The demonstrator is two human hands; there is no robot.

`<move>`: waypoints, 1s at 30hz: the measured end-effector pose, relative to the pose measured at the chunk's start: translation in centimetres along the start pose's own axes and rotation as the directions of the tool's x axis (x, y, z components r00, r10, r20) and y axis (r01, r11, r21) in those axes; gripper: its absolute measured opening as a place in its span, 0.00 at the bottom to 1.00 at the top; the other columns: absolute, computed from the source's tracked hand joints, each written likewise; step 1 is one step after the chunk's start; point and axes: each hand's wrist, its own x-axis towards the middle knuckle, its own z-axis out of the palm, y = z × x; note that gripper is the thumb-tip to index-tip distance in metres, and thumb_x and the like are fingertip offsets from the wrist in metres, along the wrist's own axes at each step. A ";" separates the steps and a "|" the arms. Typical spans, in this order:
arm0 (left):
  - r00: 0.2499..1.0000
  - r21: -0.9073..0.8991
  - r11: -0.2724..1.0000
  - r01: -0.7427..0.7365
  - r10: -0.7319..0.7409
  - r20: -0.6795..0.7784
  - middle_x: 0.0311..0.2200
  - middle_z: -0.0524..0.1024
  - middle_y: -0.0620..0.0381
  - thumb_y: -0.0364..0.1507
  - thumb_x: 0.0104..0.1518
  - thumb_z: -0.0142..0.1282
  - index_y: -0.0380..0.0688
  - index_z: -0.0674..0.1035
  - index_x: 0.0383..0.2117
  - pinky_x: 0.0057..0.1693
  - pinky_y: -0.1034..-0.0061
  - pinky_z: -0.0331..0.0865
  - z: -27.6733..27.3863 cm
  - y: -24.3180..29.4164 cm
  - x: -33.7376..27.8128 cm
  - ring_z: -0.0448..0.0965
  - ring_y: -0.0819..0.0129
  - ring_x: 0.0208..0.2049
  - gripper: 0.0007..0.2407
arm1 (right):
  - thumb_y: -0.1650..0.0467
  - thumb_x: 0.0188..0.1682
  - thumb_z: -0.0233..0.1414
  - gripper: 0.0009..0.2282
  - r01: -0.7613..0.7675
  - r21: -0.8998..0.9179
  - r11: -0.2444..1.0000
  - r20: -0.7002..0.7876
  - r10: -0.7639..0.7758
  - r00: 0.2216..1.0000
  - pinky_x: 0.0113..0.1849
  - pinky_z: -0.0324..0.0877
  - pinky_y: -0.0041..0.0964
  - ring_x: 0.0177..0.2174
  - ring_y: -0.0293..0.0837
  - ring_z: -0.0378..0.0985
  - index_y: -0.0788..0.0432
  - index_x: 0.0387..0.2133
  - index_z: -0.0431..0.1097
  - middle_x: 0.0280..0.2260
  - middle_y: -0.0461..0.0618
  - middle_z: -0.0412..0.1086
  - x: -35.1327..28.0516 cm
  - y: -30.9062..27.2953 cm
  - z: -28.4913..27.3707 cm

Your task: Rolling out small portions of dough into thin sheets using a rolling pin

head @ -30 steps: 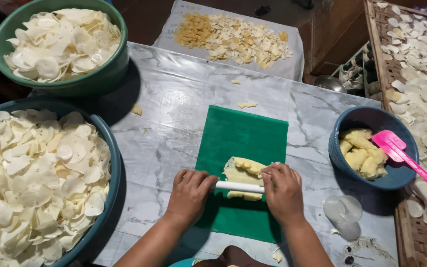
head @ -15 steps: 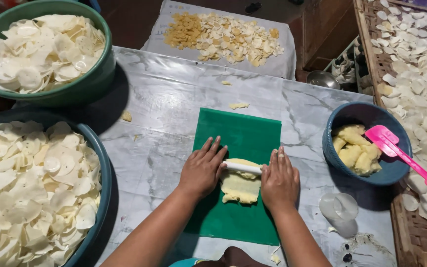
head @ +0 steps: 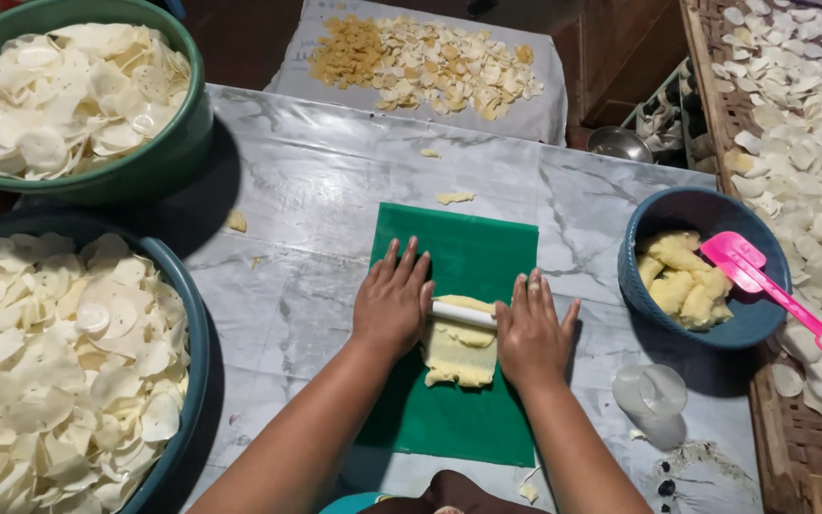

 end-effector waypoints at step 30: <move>0.987 0.025 0.995 0.094 -0.097 0.125 0.75 0.47 0.53 0.42 0.69 0.30 0.50 0.57 0.72 0.73 0.55 0.38 -0.5 0.2 -4.4 0.43 0.53 0.74 0.25 | 0.56 0.60 0.35 0.29 0.046 0.070 0.996 0.187 -0.058 0.981 0.64 0.43 0.62 0.70 0.56 0.44 0.59 0.70 0.48 0.72 0.63 0.43 -3.2 -1.7 -4.2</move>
